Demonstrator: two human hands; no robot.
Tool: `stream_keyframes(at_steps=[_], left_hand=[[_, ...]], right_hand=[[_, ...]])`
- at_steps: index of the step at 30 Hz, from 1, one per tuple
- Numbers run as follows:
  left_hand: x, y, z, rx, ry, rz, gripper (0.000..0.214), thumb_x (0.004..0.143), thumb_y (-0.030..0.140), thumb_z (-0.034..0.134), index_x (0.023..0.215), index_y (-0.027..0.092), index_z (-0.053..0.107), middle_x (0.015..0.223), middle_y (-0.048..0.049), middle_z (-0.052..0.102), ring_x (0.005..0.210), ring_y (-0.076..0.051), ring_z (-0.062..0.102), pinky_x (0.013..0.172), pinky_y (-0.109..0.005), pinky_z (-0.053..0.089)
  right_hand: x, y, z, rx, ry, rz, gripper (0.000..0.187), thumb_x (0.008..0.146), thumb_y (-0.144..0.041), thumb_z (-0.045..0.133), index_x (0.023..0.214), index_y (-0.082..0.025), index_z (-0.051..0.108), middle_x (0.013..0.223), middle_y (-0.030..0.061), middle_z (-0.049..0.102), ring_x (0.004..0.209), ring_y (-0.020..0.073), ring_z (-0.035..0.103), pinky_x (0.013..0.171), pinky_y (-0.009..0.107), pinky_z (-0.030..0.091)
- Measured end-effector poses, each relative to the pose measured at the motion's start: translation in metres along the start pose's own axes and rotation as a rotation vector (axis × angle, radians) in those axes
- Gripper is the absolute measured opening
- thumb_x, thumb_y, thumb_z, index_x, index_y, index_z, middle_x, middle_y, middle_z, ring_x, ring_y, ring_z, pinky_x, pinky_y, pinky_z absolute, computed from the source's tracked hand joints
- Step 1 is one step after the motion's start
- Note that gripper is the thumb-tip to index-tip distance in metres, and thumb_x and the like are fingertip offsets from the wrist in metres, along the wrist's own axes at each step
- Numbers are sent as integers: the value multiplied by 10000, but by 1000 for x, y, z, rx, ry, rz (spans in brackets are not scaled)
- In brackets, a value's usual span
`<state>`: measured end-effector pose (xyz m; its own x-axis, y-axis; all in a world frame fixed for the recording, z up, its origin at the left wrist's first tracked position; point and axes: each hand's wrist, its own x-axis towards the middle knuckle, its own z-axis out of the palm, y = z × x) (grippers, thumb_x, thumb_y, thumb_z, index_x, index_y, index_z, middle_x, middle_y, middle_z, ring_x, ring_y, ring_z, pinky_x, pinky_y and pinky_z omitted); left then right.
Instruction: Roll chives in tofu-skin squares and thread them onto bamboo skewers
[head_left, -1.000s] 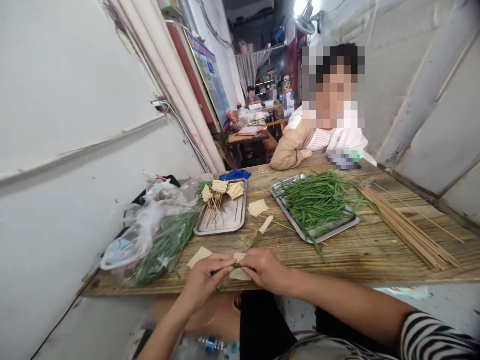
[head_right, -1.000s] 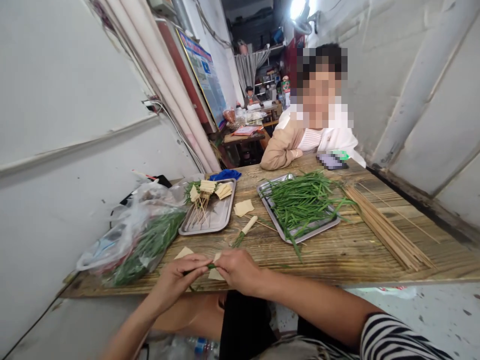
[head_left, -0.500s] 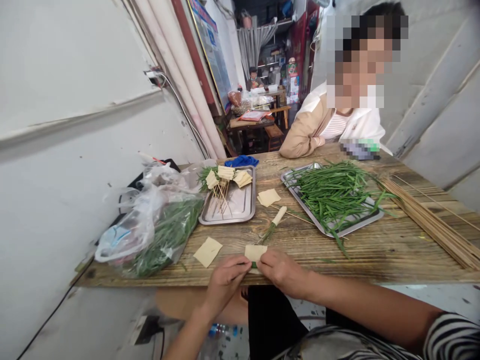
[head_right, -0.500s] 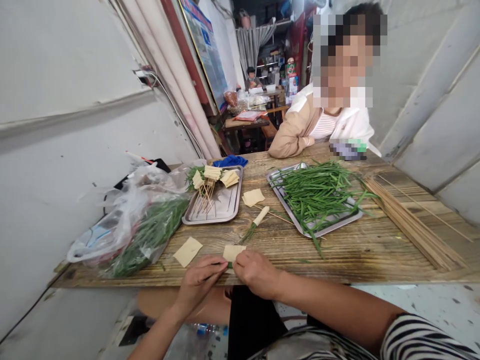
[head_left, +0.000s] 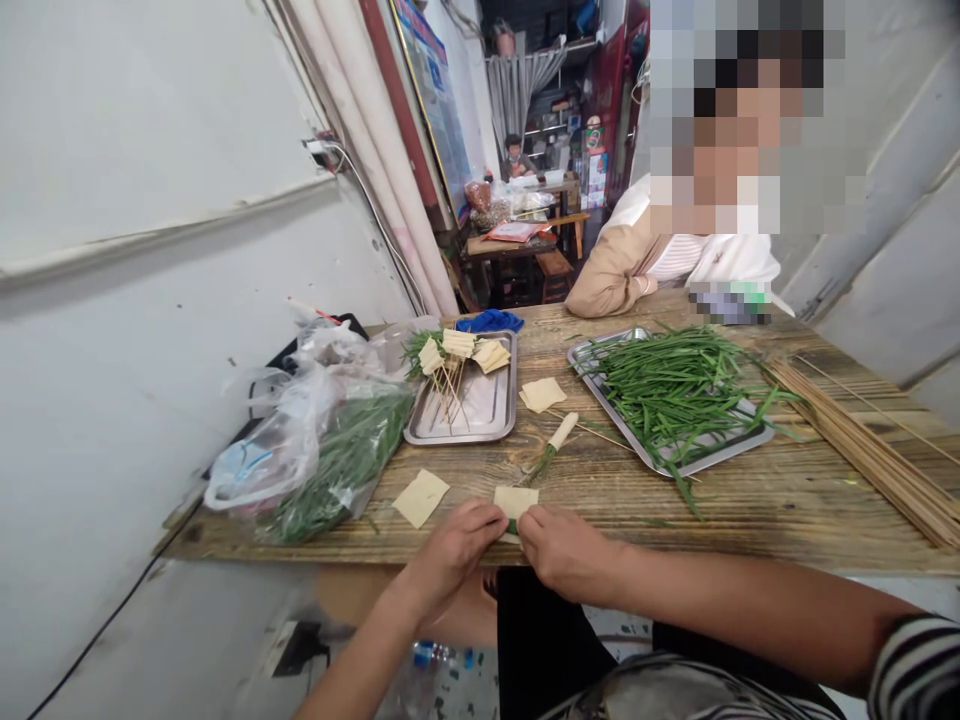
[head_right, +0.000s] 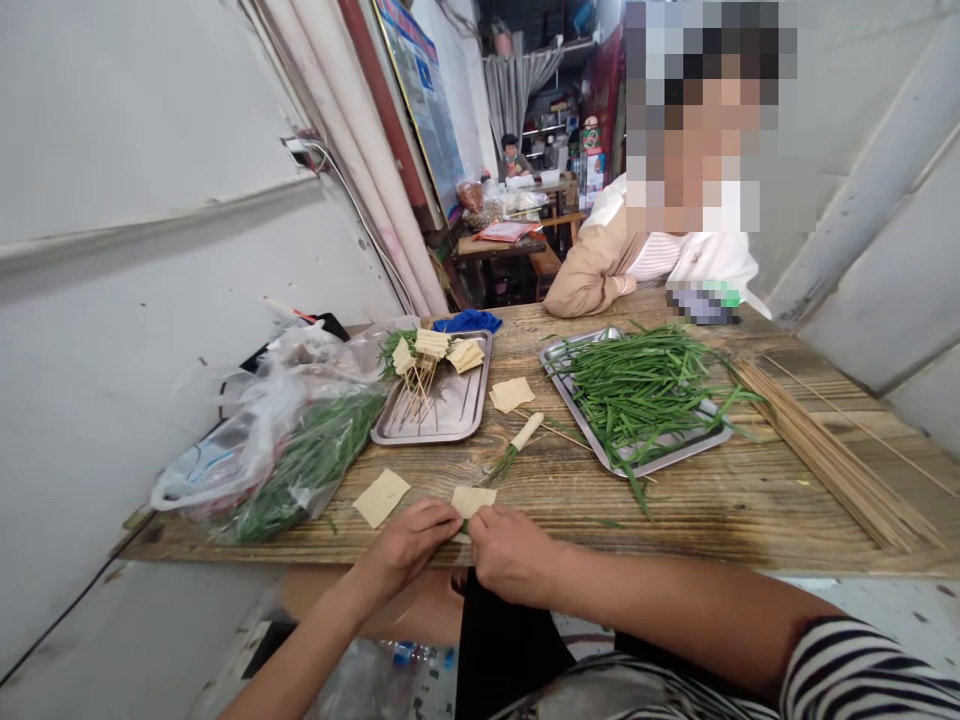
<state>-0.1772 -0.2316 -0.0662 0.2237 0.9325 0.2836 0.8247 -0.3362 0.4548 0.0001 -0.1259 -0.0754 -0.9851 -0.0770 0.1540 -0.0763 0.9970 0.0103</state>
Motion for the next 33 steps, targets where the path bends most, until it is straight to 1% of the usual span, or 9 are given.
stream_keyframes(at_steps=[3, 7, 13, 19, 23, 25, 28, 30, 33], left_hand=[[-3, -3, 1, 49, 23, 67, 282, 913, 152, 426, 1127, 220, 597, 1010, -75, 648, 967, -166, 567, 861, -332, 485], [-10, -10, 3, 104, 36, 92, 333, 870, 217, 536, 1203, 213, 554, 1072, -104, 624, 1027, -198, 555, 896, -373, 480], [-9, -12, 7, 129, 77, 76, 268, 884, 192, 505, 1135, 221, 594, 998, -72, 629, 914, -161, 569, 800, -308, 484], [-6, -7, 11, 194, 145, 105, 244, 880, 124, 480, 1080, 194, 600, 945, -68, 649, 866, -154, 556, 787, -299, 451], [-7, 4, 12, 290, 150, 69, 202, 882, 131, 487, 1029, 197, 609, 877, -42, 657, 773, -136, 548, 742, -307, 404], [-10, 12, 15, 332, 169, 17, 199, 887, 143, 489, 1037, 204, 606, 890, -38, 659, 801, -142, 557, 773, -331, 380], [-14, 20, 22, 386, 247, -67, 196, 883, 196, 525, 1059, 221, 607, 938, -44, 662, 907, -176, 563, 811, -360, 351], [-17, 23, 27, 394, 292, -107, 188, 869, 235, 559, 1047, 231, 619, 952, -46, 662, 938, -193, 558, 816, -366, 346], [-18, 20, 31, 327, 305, -122, 186, 862, 232, 570, 1037, 227, 631, 937, -45, 665, 904, -181, 561, 794, -344, 369]], right_hand=[[4, -3, 5, -26, 0, 10, 142, 856, -132, 497, 853, -59, 618, 810, 129, 549, 794, 222, 484, 629, 331, 403], [4, -2, 8, -39, 3, 16, 146, 862, -114, 480, 878, -45, 608, 809, 128, 544, 785, 218, 484, 622, 332, 401], [-1, 7, 1, 26, -5, 42, 152, 880, -104, 457, 911, -75, 603, 831, 92, 555, 767, 193, 473, 633, 311, 372], [0, 7, 2, 61, 71, 119, 201, 919, -206, 457, 880, -97, 621, 855, 91, 567, 816, 206, 470, 674, 327, 365], [0, 15, 3, 268, 71, 204, 222, 915, -192, 475, 788, -130, 646, 819, 60, 581, 782, 167, 480, 657, 273, 365], [0, 22, 3, 428, 100, 243, 221, 895, -209, 524, 743, -135, 666, 804, 50, 583, 770, 146, 498, 664, 245, 374], [1, 32, 3, 626, 142, 277, 123, 829, -189, 618, 761, -132, 703, 798, 44, 584, 732, 125, 527, 649, 217, 385], [2, 36, 3, 718, 148, 300, 86, 801, -174, 647, 774, -132, 717, 784, 40, 589, 700, 118, 540, 622, 206, 386], [3, 39, 3, 801, 153, 308, 69, 781, -150, 659, 762, -129, 723, 757, 34, 605, 681, 116, 554, 612, 199, 391]])
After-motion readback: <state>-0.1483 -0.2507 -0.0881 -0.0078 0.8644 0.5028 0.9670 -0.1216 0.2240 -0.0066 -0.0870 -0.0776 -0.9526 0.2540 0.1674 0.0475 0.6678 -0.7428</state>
